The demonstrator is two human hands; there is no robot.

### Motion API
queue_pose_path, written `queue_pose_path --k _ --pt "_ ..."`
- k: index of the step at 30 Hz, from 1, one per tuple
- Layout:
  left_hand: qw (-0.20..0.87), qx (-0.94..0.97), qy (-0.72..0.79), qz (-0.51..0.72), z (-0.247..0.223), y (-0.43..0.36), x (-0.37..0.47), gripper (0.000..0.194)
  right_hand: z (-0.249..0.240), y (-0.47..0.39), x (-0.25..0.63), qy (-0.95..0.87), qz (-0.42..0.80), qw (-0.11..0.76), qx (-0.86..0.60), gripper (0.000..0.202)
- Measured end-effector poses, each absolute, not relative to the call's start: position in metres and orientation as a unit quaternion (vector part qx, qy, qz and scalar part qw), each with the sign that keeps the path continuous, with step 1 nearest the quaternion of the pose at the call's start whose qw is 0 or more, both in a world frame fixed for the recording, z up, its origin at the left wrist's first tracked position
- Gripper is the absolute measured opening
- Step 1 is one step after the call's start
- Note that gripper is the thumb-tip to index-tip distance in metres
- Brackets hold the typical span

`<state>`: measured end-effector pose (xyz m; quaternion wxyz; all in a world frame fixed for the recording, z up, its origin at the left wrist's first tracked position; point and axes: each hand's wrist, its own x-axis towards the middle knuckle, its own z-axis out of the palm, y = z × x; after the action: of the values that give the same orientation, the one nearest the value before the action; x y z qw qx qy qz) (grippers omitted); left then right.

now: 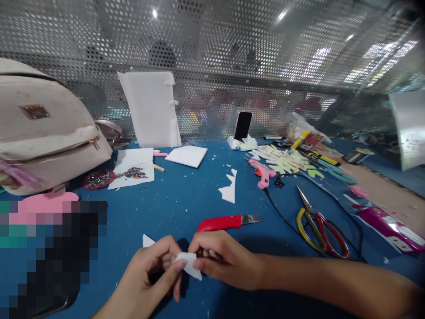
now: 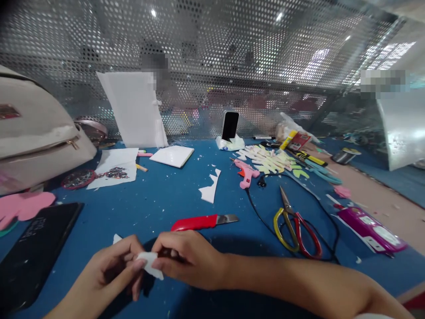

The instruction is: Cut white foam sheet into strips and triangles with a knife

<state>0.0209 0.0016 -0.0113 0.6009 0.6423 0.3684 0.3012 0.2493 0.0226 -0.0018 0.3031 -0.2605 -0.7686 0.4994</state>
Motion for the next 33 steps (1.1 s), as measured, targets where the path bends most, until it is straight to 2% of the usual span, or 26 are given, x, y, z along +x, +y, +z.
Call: queue_pose_path --k 7,17,24,33 --pt "0.587 0.646 0.387 0.296 -0.0025 -0.0039 0.0239 0.043 0.0004 0.0257 0.2476 -0.797 0.465 0.323 -0.212 0.029" --pt "0.595 0.659 0.363 0.283 -0.0061 -0.0031 0.0211 0.042 -0.0037 0.0246 0.2503 -0.8 0.481 0.299 -0.2 0.043" --pt "0.602 0.658 0.359 0.276 -0.0059 -0.0027 0.0195 0.043 -0.0011 0.0254 0.2508 -0.801 0.493 0.28 -0.191 0.045" --pt "0.619 0.633 0.367 0.284 -0.006 -0.0027 0.0199 0.044 -0.0041 0.0265 0.2518 -0.794 0.503 0.287 -0.184 0.035"
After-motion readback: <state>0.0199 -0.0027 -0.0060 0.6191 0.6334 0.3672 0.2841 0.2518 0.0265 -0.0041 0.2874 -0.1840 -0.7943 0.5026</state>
